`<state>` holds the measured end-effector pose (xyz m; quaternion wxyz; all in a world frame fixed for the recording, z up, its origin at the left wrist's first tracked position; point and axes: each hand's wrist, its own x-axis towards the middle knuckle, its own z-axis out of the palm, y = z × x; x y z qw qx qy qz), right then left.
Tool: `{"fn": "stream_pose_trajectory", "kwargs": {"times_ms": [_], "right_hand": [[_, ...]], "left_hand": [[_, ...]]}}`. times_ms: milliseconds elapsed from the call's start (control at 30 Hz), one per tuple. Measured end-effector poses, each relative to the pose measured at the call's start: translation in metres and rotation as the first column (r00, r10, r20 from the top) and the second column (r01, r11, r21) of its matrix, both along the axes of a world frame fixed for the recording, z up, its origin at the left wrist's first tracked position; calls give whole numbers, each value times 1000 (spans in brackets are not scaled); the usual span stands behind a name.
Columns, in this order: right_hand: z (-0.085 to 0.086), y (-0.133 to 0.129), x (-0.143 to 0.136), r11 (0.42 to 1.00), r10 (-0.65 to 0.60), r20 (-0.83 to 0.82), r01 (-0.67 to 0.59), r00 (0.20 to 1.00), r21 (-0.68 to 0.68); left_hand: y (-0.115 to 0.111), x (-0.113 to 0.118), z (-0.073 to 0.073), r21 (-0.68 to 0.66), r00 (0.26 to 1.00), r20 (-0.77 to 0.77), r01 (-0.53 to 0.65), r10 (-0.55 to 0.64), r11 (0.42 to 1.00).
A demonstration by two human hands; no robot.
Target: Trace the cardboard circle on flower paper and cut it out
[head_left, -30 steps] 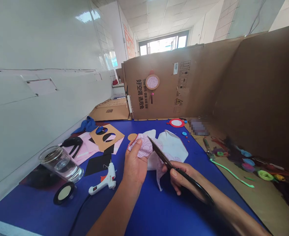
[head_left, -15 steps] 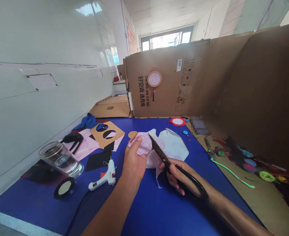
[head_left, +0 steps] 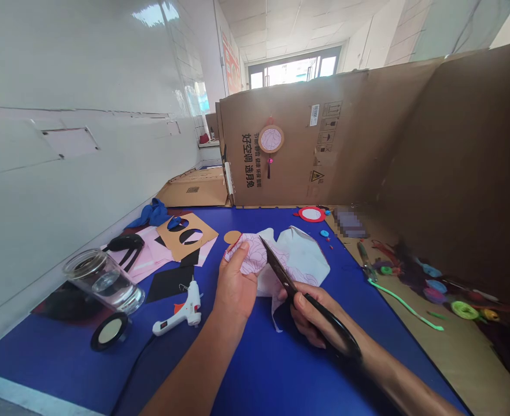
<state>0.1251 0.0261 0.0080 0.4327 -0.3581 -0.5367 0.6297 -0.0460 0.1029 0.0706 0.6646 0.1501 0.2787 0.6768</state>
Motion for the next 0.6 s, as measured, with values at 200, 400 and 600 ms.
{"fn": "stream_pose_trajectory", "kwargs": {"times_ms": [200, 400, 600], "right_hand": [[-3, 2, 2, 1000, 0, 7, 0, 1000, -12], [2, 2, 3, 1000, -6, 36, 6, 999, 17], [9, -1, 4, 999, -6, 79, 3, 997, 36]], "left_hand": [[1, -1, -2, 35, 1000, -13, 17, -17, 999], [2, -4, -2, 29, 999, -9, 31, -31, 999], [1, -5, 2, 42, 998, -46, 35, -33, 998]]}}
